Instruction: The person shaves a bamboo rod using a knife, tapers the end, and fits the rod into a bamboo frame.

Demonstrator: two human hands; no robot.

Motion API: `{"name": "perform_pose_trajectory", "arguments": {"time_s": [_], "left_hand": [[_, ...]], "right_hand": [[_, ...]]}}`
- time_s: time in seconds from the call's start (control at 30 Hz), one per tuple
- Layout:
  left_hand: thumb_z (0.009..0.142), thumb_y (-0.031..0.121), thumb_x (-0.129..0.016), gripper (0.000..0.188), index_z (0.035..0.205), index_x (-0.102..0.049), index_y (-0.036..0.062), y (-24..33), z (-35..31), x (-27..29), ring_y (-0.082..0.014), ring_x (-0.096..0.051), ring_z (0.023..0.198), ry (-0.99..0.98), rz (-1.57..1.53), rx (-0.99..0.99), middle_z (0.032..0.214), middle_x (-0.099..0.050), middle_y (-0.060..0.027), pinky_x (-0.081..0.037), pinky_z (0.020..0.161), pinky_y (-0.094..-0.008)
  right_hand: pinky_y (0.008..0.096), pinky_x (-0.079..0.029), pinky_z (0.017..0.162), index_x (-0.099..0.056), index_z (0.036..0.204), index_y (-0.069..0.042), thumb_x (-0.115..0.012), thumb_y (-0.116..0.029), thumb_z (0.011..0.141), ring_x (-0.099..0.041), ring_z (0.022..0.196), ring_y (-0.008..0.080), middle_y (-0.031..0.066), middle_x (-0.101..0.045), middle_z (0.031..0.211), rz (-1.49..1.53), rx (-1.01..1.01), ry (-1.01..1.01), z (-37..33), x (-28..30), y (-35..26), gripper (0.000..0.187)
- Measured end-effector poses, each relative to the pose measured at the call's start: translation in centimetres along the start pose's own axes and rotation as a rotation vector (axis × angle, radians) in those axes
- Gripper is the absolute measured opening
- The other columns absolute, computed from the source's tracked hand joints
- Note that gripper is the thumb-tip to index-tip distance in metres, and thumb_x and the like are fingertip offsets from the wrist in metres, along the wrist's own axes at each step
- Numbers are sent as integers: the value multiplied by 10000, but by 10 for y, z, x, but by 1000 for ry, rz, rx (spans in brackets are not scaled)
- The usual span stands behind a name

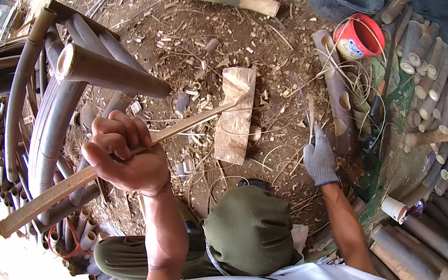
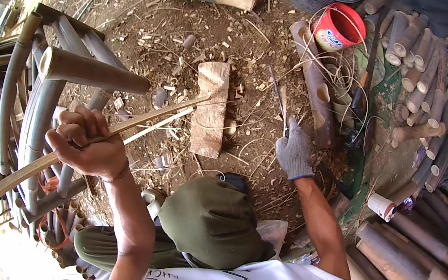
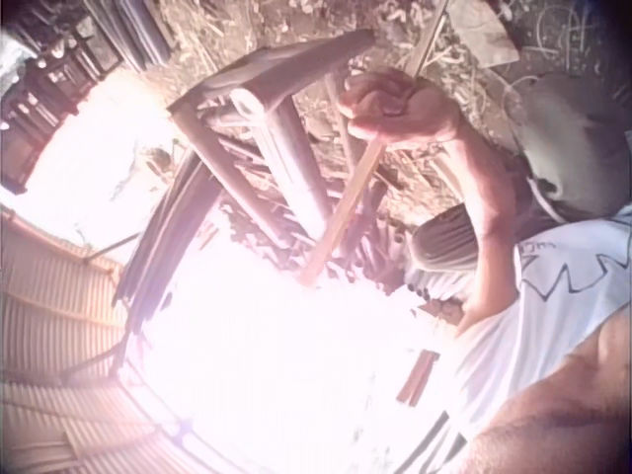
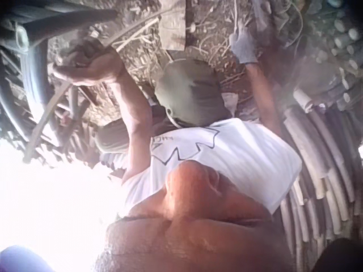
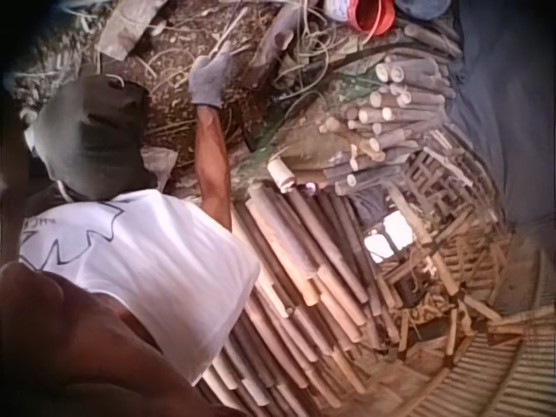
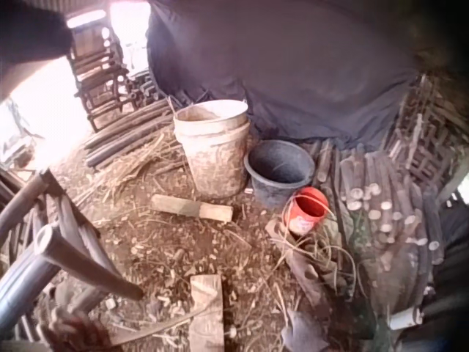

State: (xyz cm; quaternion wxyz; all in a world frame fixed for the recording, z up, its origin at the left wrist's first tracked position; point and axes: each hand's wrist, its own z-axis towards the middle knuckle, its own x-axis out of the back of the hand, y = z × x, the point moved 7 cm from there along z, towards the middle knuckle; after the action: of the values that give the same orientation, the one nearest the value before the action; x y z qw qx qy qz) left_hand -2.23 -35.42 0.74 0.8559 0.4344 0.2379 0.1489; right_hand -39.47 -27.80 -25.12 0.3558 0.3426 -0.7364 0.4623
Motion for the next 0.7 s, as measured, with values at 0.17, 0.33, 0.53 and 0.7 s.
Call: {"name": "perform_pose_trajectory", "arguments": {"time_s": [0.17,0.33,0.53,0.7], "left_hand": [[1055,428,-381,544,606,-228,162,-1,4,-14,-104,-268,519,-20,41,28,642,-259,7,-194,396,-222],[1056,397,-367,531,598,-229,166,-3,-1,-20,-100,-251,507,-125,14,4,640,-259,6,-185,394,-220],[1053,384,-360,521,596,-224,172,-3,-6,-22,-100,-240,502,-77,-12,40,636,-246,6,-171,395,-214],[1047,365,-339,510,592,-213,173,-6,-6,-21,-104,-254,506,-92,-27,43,643,-256,2,-173,393,-211]], "right_hand": [[415,-562,729,-562,1274,4,-581,-322,948,-689,771,337,214,-674,869,325,286,-1,-17,18,-86,461],[449,-554,660,-618,1094,-33,-548,-333,969,-676,735,369,180,-674,868,105,360,-151,14,-24,-119,332],[446,-526,569,-578,953,-59,-555,-331,961,-651,643,352,161,-640,795,264,557,74,24,-25,-164,273],[452,-522,566,-558,924,-52,-534,-343,968,-658,642,356,185,-632,722,-35,398,-242,53,-66,-144,295]]}}
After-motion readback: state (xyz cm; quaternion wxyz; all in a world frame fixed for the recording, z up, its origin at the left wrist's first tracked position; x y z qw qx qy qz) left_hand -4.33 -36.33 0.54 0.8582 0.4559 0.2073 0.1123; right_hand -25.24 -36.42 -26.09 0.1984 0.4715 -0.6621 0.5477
